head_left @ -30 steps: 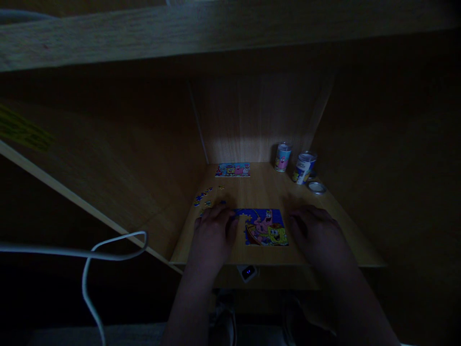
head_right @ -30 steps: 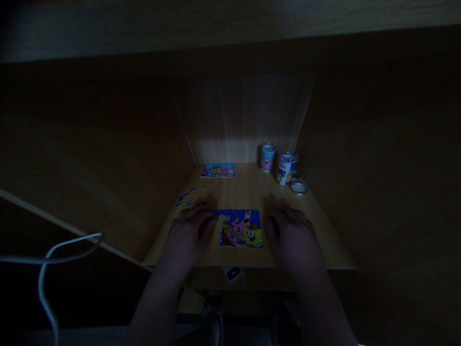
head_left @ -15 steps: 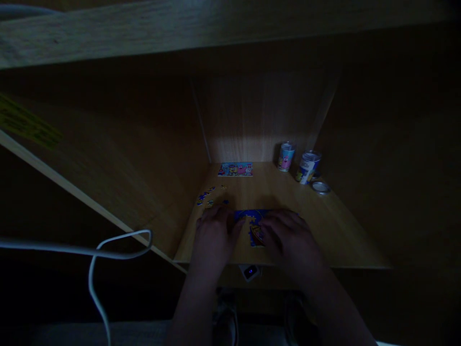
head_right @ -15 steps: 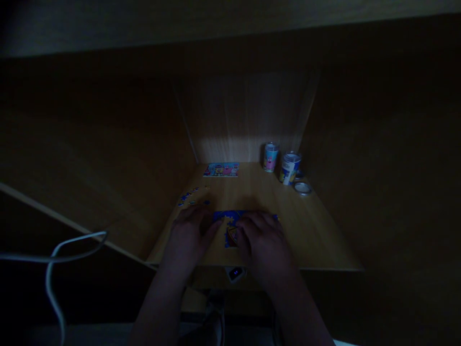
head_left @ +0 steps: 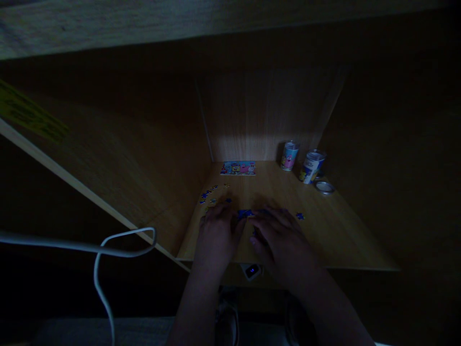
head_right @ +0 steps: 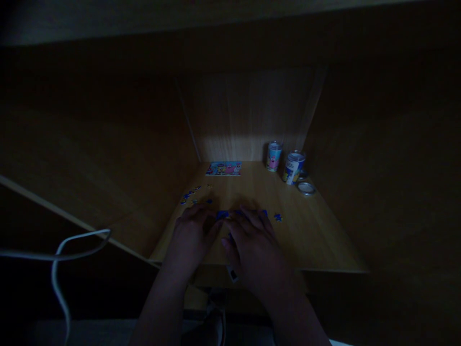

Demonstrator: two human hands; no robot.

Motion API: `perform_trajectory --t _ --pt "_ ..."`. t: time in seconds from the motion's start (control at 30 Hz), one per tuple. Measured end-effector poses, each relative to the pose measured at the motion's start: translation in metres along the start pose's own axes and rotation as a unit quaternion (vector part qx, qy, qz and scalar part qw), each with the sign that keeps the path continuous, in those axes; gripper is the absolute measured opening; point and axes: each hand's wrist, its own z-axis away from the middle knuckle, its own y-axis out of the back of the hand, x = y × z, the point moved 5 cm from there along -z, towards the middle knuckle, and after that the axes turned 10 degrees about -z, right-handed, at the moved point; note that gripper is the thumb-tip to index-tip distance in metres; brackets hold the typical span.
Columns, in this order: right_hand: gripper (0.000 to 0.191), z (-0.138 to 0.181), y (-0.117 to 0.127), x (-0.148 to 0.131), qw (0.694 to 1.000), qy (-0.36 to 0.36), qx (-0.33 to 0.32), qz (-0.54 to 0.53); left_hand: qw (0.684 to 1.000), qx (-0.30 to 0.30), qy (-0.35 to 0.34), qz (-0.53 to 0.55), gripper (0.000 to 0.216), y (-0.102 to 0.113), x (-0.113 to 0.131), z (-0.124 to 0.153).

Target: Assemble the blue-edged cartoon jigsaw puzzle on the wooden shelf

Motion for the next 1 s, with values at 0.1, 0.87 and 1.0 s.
perform_trajectory --t 0.1,0.87,1.0 --pt "0.044 -0.002 -0.01 -0.004 1.0 -0.003 -0.008 -0.008 1.0 -0.01 0.001 0.011 0.007 0.001 0.0 -0.001" --pt "0.061 0.0 -0.021 -0.003 0.999 -0.002 -0.039 0.018 0.999 -0.011 -0.002 0.052 0.01 0.0 -0.003 -0.001" --pt "0.061 0.0 -0.021 -0.004 0.999 0.006 -0.045 0.013 0.998 -0.012 -0.008 0.058 0.011 0.003 -0.001 -0.001"
